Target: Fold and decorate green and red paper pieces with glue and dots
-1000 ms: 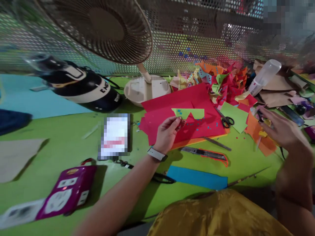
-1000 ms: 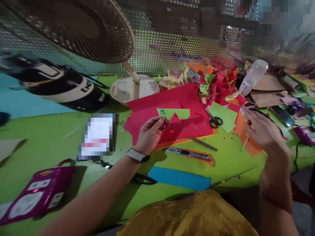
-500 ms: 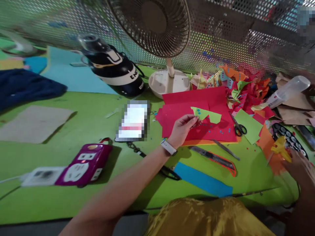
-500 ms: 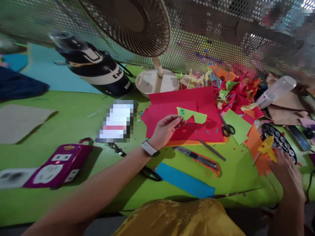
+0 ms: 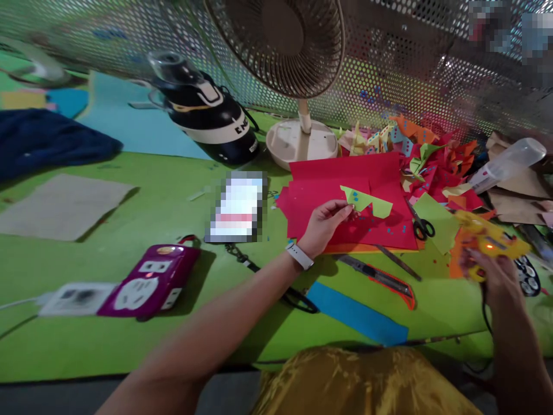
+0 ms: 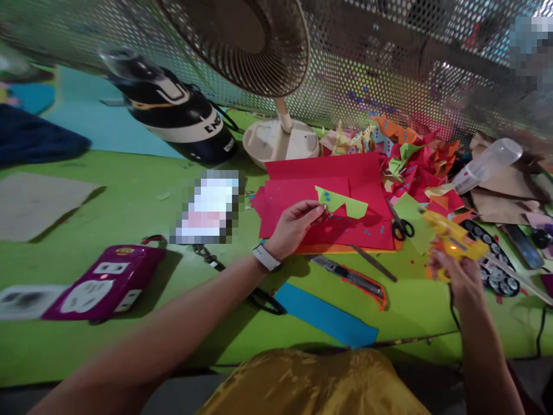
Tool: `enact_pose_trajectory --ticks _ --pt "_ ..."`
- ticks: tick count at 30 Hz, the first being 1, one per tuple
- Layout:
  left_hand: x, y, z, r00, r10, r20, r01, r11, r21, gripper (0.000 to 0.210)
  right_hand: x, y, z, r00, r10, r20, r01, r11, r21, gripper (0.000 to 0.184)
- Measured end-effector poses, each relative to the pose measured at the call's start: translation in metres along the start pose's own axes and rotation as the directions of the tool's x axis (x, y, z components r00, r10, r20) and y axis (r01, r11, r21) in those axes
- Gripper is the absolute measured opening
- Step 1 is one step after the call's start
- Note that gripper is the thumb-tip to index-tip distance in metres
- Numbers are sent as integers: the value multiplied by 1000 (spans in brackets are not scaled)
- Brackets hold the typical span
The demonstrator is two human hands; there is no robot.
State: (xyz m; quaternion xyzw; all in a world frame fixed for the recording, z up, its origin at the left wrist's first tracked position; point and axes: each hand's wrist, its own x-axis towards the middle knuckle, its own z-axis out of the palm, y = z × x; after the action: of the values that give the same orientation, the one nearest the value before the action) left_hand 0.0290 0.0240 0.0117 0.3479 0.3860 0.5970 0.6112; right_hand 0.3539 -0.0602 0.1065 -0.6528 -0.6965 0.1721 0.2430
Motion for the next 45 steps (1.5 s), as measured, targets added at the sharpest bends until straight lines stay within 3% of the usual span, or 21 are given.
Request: enact_pose_trajectory --ticks 5,7,9,13,17,21,24,26,29,32,36,39,42,45 --pt "-1 2 1 1000 -24 -2 24 1000 11 29 29 -46 62 977 -80 200 -12 907 421 29" --pt "-1 2 0 1000 -16 4 16 1000 18 29 30 -51 79 951 -92 295 -90 830 551 27" --pt "-1 1 -2 1000 -13 2 13 999 30 29 27 -46 85 945 -75 318 -145 775 614 25" --pt "-2 1 -3 1000 -14 -5 15 999 51 29 15 -26 73 986 84 142 -155 769 620 18" --pt "-2 1 -2 1000 -16 0 16 998 56 29 9 -17 53 983 155 -97 -63 785 616 16" --pt "-1 0 -3 1000 -16 -18 17 999 50 30 6 -8 40 928 163 -334 11 886 463 28" --pt "0 0 -4 1000 -22 -21 24 998 56 30 -3 12 43 914 61 -402 -6 991 134 35" --pt "0 0 -4 1000 -24 -14 25 998 57 30 -12 26 50 924 -117 -364 69 987 -143 30" --pt "0 0 -4 1000 -21 -7 22 998 52 29 -23 38 62 930 -335 -149 266 896 -355 16" --pt "0 1 -5 1000 -23 -11 23 999 45 27 -26 38 70 921 -390 -19 349 844 -408 21" --pt "-1 2 -4 999 -29 -14 29 999 42 28 -25 37 75 905 -424 -27 362 803 -473 26" --pt "-1 3 -3 999 -29 -20 30 999 43 29 -25 41 73 921 -387 -55 317 822 -473 27" --pt "0 2 -3 999 -34 -22 35 998 48 30 -24 52 55 933 -335 -134 246 862 -444 25" --pt "0 2 -3 999 -35 -17 36 998 45 29 -19 73 18 911 -221 -348 43 891 -452 18"
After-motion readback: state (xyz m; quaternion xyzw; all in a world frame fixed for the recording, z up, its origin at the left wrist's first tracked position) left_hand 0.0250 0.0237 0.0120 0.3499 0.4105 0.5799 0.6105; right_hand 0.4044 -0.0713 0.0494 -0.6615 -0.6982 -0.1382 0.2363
